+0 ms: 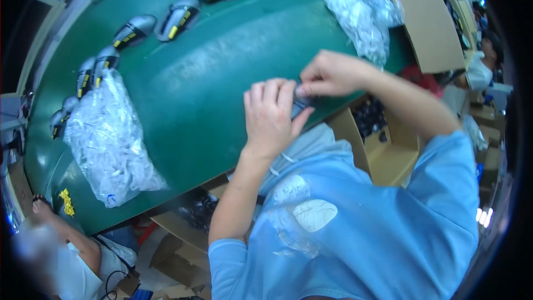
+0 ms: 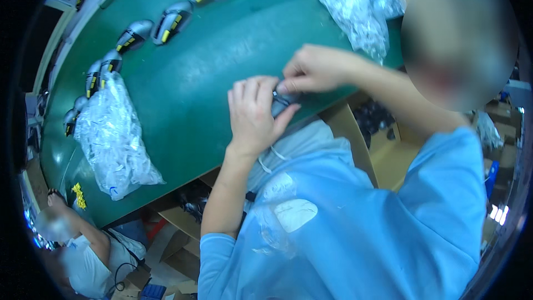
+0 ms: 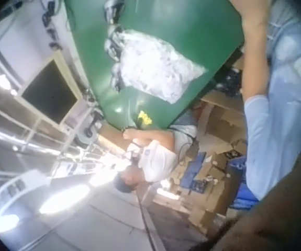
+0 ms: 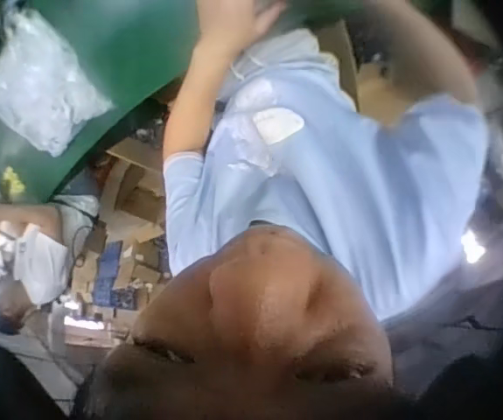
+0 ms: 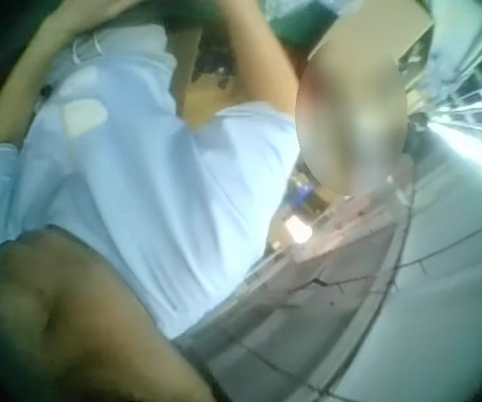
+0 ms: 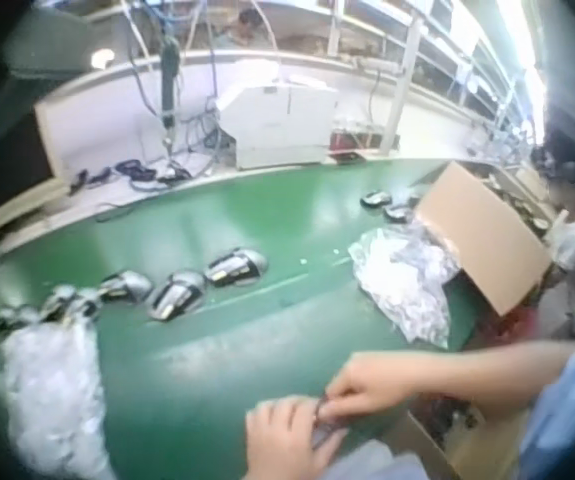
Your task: The person assembles computer mice by attaching plastic components to mouse bodies by hand and lining them up along the conveyor belt.
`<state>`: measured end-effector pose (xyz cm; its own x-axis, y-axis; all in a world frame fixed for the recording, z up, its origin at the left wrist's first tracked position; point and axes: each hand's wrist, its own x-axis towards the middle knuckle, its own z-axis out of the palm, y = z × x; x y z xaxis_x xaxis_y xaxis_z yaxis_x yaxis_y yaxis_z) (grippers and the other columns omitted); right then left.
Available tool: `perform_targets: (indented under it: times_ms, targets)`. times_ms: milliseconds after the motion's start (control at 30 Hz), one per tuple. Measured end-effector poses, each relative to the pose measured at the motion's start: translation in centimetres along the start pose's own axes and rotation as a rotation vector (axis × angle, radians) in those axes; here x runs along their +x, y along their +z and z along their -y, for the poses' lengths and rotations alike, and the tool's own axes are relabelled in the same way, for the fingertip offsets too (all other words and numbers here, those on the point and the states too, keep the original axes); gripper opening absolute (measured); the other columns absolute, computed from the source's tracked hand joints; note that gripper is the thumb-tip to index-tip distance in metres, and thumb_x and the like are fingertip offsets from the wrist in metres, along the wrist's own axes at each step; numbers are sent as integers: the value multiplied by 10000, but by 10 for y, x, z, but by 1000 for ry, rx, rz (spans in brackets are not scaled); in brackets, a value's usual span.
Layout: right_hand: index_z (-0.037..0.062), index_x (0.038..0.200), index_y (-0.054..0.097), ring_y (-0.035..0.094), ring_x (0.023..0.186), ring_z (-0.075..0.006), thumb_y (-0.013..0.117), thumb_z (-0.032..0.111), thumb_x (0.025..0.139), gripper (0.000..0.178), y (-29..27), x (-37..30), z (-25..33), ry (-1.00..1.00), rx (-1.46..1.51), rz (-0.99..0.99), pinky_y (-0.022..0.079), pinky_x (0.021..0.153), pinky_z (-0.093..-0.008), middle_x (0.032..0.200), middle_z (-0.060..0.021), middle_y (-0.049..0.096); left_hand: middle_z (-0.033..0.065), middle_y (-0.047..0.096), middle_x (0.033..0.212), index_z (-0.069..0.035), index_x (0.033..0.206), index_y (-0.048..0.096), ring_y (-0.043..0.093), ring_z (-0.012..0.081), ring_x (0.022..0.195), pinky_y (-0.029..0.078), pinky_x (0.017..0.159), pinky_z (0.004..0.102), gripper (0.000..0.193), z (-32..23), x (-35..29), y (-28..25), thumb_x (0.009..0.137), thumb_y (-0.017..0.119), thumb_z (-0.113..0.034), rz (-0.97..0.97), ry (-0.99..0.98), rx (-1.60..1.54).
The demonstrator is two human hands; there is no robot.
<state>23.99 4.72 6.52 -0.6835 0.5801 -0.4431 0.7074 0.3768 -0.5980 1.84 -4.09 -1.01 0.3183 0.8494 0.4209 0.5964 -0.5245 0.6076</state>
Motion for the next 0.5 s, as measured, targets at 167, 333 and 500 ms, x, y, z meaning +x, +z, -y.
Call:
perform_targets:
  times_ms: [167, 333, 500]
  targets:
    - [-4, 1237, 808, 791, 1099, -353, 729, 636, 983, 693, 29, -52, 57, -532, 600, -451, 616, 966, -417, 1207, -190, 806, 114, 686, 1261, -80, 1265, 699, 593, 363, 1160, 456, 976, 485, 607, 10, 26, -9, 785, 921, -378, 59, 17, -31]
    - [-4, 1248, 748, 752, 1132, -457, 727, 665, 990, 718, -12, -62, 127, -1273, 1204, -218, 620, 960, -537, 1218, -271, 758, 117, 712, 1270, -107, 1263, 696, 595, 371, 1182, 438, 1003, 505, 591, 54, 149, -5, 798, 921, -394, -30, 195, 183]
    - [6, 1299, 727, 725, 1193, -414, 703, 540, 1017, 605, -16, -105, 119, -1207, 1224, -528, 620, 969, -510, 1274, -245, 740, 168, 690, 1400, -72, 1347, 688, 599, 397, 1282, 455, 1078, 557, 636, 70, 260, 57, 854, 877, -428, -185, 302, 383]
